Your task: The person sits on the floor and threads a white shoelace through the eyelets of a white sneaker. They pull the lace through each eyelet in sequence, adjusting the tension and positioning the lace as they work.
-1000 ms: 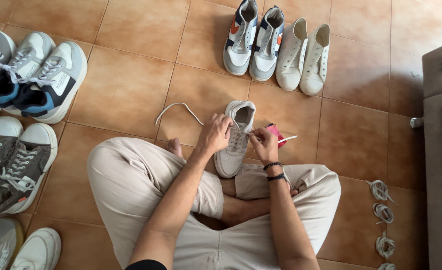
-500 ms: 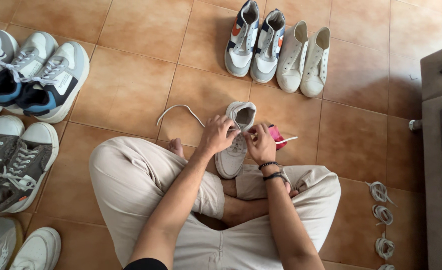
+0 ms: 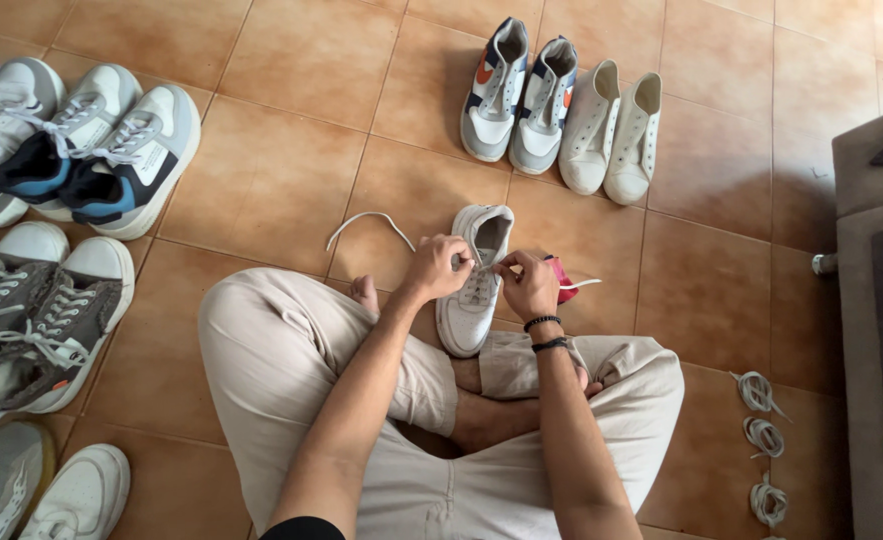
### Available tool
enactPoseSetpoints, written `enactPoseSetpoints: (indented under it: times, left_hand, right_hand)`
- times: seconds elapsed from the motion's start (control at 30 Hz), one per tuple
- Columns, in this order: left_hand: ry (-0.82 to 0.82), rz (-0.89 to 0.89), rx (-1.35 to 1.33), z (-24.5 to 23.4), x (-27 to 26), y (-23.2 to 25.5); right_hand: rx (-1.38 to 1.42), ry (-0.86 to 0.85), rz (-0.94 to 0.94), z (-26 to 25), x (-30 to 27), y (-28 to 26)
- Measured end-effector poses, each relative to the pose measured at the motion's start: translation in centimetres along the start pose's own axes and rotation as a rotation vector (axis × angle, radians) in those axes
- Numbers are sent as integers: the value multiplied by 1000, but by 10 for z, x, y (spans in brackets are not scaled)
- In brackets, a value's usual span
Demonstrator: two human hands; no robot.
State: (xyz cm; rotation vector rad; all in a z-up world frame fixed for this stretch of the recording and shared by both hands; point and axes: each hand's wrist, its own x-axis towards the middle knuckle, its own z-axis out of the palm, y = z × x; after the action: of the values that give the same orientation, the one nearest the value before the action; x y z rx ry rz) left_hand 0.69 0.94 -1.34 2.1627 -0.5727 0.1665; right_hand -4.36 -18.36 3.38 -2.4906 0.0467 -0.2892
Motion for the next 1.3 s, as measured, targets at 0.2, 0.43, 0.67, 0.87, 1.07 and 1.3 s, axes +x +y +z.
enactPoseSetpoints:
  times: [0.2,0.43,0.67,0.87,1.07,1.3]
  left_hand:
    - [12,-14,-21,3,4,-3]
    - [21,-55,123,-12,-9,15]
    - [68,101,-78,-49,-25,49]
    - [20,230,-380,-93,-32,104]
    - [-93,140,-579,-133,-40,157]
    - [-118,63,-929,-141,-51,164]
  right_hand:
    - [-61,119,-100,9,1,5]
    - [-77,62,-26,0,-12,20]
    - [234,-86,40,-49,-31,20]
    - [389,-128,-69,-84,-37,-26]
    - [69,71,-206,-128,-67,-81]
    - [-472,247,-429,-158,-91,-61]
